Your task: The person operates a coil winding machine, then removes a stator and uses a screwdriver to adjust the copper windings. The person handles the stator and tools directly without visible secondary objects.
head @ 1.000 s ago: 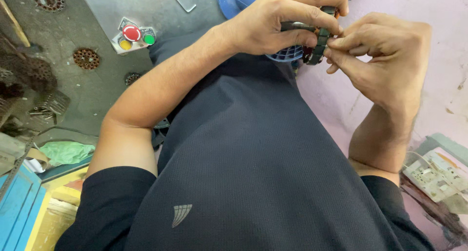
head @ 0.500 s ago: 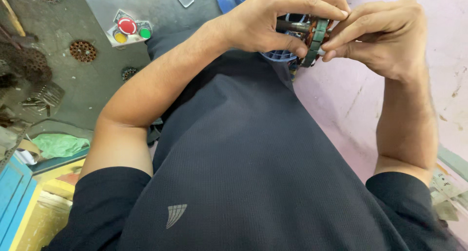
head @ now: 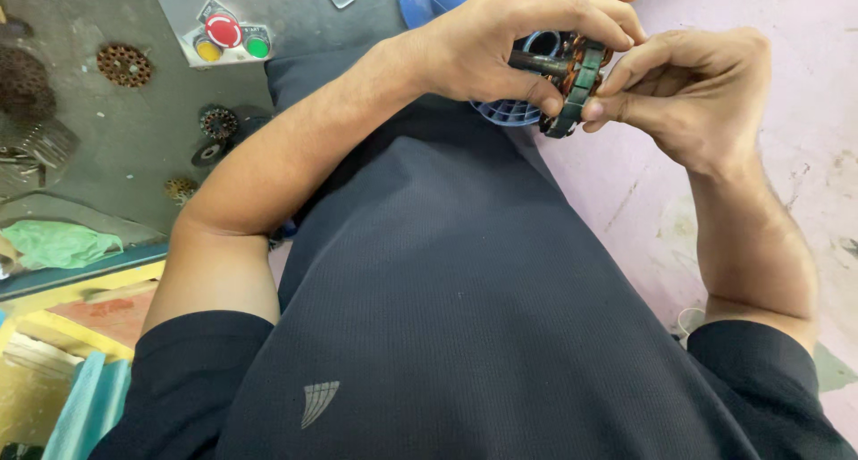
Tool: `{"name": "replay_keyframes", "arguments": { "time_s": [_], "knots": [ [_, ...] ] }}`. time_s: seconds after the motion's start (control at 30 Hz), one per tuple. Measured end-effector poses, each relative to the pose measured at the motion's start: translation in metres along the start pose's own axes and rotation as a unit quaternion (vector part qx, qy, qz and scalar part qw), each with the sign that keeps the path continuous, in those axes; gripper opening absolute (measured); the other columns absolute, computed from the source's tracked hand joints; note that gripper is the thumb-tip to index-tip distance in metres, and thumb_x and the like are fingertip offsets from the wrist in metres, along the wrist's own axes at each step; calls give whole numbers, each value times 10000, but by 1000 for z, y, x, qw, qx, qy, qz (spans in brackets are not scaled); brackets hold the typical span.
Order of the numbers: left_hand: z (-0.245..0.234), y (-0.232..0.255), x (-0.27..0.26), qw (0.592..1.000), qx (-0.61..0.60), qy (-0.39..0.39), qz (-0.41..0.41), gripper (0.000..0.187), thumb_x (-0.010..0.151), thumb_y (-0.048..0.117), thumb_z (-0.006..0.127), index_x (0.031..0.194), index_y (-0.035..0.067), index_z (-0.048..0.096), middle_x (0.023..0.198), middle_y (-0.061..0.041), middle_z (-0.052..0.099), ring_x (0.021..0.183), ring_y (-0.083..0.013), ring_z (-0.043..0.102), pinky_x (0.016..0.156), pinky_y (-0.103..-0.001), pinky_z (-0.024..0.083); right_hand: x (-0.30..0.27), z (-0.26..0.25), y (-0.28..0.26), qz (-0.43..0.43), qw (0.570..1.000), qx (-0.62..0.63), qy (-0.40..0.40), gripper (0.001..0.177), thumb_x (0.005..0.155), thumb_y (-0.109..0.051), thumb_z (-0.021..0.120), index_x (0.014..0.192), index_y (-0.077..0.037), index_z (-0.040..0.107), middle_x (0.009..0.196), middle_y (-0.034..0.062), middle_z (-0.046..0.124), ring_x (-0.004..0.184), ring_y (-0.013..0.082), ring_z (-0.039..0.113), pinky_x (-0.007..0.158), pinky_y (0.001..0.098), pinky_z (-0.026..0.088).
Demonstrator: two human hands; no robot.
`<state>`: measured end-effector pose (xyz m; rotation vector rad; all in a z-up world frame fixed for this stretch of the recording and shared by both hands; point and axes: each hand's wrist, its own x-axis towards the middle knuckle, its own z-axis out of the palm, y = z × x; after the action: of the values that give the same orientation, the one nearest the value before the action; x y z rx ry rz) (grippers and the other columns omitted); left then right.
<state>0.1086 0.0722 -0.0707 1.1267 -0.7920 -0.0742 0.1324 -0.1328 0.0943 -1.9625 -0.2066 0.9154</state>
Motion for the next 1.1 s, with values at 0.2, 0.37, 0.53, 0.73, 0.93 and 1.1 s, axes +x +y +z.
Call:
{"name": "replay_keyframes", "arguments": {
  "time_s": [0.2,0.37,0.53,0.73,0.93,1.1],
  "knots": [
    [2,9,1,993,-72,-3,-97,631,840,296,909,1367,142,598,1443,-5,616,1463,-254,543,1272,-401,437,-7,5,0,14,999,5,34,148,911,104,796,941,78,654,922,180,712,836,216,759,766,298,664],
    [-1,17,5,1000,12,7,7,579,895,164,936,1355,60,599,1408,-74,633,1485,-288,495,1287,-431,412,-19,12,-3,-24,998,29,54,173,943,100,775,1042,84,634,1001,172,710,928,206,748,849,303,656],
    [11,16,-2,999,3,35,-3,440,937,69,812,1332,59,620,1390,-68,652,1509,-278,458,1304,-404,380,-37,36,3,-47,988,45,138,188,972,91,735,1106,76,604,1035,146,707,935,181,739,817,283,648],
    [32,23,2,995,18,90,-37,427,854,-5,732,1266,58,639,1330,-57,671,1473,-270,489,1270,-395,397,-45,62,10,-97,962,-68,245,179,949,140,706,1093,92,610,1026,146,713,951,165,729,841,260,620],
    [34,36,10,993,21,104,-57,431,827,-50,692,1243,50,641,1329,-56,669,1477,-267,474,1268,-387,389,-47,65,17,-105,950,-103,277,120,975,165,724,965,84,635,994,122,697,877,92,675,761,195,572],
    [30,50,15,995,11,90,-49,376,868,-6,768,1216,42,633,1313,-76,647,1468,-313,433,1244,-424,405,-47,66,10,-87,953,-56,284,116,949,170,709,947,86,629,981,109,688,858,88,668,742,193,555]
  ]
}}
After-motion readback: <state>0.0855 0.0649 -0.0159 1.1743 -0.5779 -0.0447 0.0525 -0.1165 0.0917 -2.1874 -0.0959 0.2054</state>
